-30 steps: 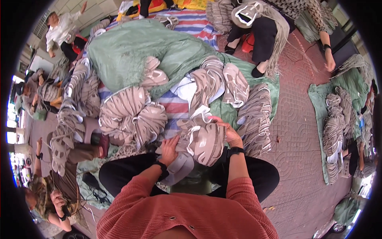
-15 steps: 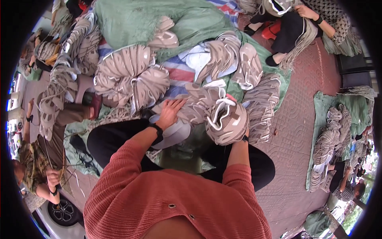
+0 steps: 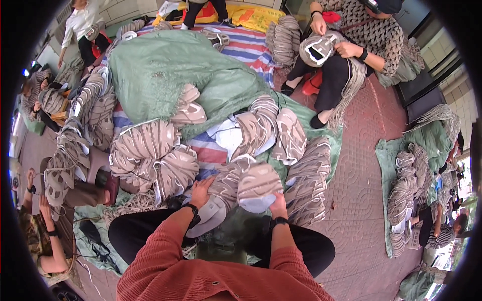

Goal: Lacing and sorting shoe components in a manufacturing assembly setting.

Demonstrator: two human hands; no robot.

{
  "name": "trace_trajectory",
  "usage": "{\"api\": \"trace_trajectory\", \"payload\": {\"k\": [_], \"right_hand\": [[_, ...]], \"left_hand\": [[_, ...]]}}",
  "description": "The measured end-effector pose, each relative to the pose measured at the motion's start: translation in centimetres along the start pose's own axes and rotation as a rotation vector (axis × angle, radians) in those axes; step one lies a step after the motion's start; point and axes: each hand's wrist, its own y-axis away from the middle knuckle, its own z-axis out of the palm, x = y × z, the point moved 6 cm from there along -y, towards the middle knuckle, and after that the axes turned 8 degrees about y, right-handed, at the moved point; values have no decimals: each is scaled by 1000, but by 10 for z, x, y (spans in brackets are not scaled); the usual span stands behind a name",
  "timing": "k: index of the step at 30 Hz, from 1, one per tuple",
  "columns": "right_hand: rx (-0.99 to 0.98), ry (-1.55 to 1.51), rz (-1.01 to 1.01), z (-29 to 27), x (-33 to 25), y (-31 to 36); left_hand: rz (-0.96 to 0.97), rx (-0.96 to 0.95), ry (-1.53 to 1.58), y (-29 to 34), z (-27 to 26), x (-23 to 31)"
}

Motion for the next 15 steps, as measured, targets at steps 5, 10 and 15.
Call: {"api": "trace_trajectory", "payload": {"k": [5,10,15], "right_hand": [[124,-17,-88,-39,-22,1],[310,26,-126,-23,-47,17],[611,444,-155,-74,-28,-2]], "left_hand": [[55,-23,-76,-8,-7,6],[86,71,-48,-12,-12,-1],[138,61,-60,-24,-15,3]]}}
